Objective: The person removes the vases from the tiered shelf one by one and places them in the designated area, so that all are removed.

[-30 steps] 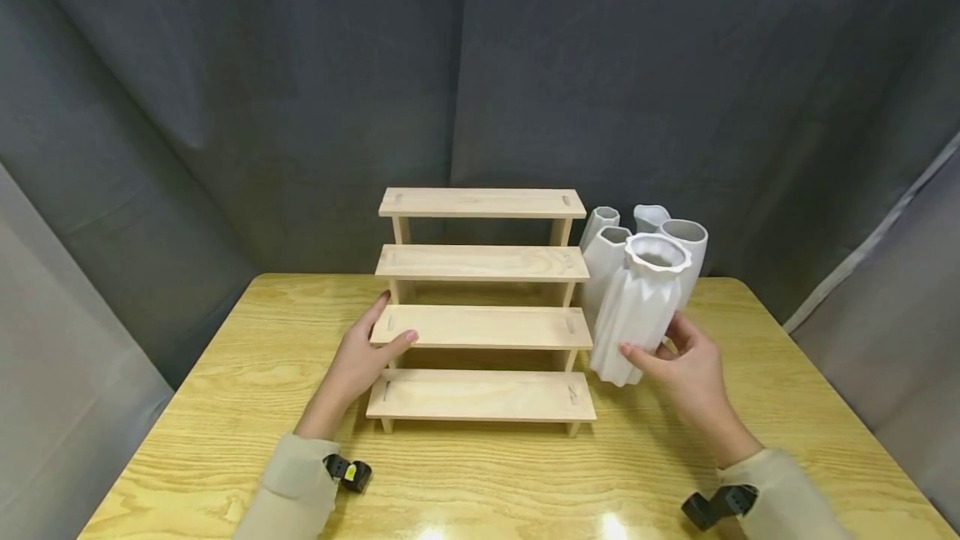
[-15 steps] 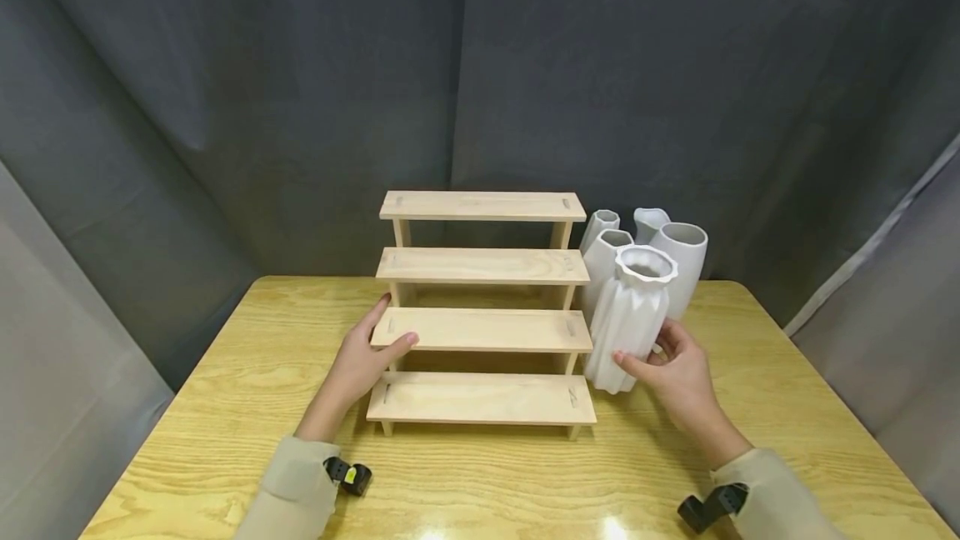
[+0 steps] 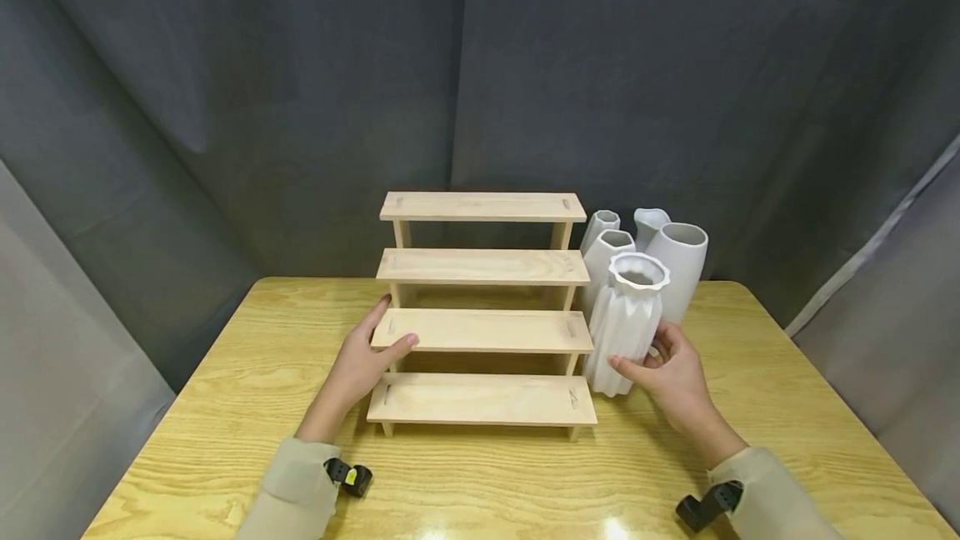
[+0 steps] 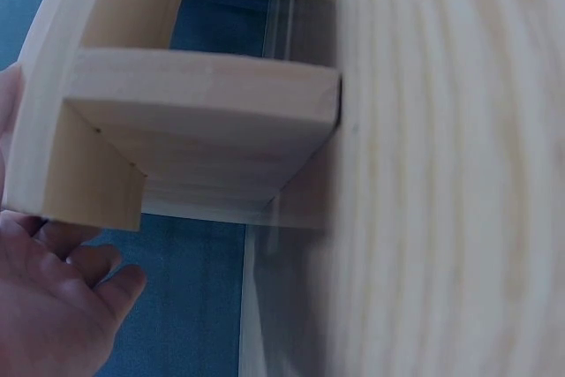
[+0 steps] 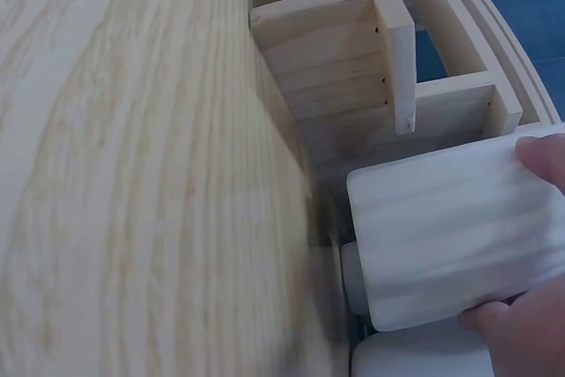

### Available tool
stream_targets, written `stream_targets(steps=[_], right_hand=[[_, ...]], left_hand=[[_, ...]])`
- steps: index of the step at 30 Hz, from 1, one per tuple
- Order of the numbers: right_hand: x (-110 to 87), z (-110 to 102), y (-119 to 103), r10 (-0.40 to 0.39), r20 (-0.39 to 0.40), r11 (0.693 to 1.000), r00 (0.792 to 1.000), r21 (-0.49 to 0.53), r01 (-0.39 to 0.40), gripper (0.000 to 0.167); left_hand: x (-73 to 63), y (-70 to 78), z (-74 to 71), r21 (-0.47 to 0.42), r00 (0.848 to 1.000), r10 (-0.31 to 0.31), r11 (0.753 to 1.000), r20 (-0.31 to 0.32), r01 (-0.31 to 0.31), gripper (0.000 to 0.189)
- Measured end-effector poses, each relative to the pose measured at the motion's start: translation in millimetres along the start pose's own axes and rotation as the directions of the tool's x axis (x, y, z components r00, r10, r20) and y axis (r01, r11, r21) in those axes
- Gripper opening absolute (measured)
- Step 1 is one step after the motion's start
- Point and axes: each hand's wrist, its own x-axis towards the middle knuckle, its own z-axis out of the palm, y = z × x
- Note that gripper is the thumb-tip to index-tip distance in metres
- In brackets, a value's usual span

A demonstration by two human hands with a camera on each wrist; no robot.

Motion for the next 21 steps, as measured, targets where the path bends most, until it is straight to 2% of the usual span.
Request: stream_targets(steps=[3, 5, 9, 11, 12, 21], right_hand=[[1.2, 1, 3, 0.004, 0.005, 1.000, 1.000, 0.014, -0.004, 0.075], [1.8, 1, 5, 0.008, 0.007, 1.000, 1.000, 0.013, -0.008, 0.075], [2.0, 2, 9, 0.019, 0.016, 1.000, 1.000, 0.007, -0.019, 0.077], [1.9, 2, 10, 0.024, 0.020, 1.000, 1.000, 0.002, -0.024, 0.078], [1.9, 2, 11, 0.025, 0.021, 1.000, 0.999, 0.002, -0.025, 0.078], [4.4, 1, 21, -0.002, 0.038, 0.998, 0.999, 0.058, 0.000, 0.070]], left_hand=[[-0.3, 0.7, -0.3, -0.007, 1.000, 0.005, 1.000, 0.006, -0.005, 0.096], [-3.7, 9.9, -1.7, -0.009, 1.000, -0.004, 1.000, 0.013, 0.004, 0.094], [-4.1, 11.1, -1.6, -0.007, 1.000, 0.001, 1.000, 0.016, -0.001, 0.095], [-3.4, 8.8, -1.1, -0.003, 1.000, 0.008, 1.000, 0.012, -0.008, 0.096], [-0.9, 2.9, -0.1, -0.002, 1.000, 0.014, 1.000, 0.008, -0.014, 0.097], [-0.1, 1.2, -0.9, -0.006, 1.000, 0.003, 1.000, 0.007, -0.003, 0.097]])
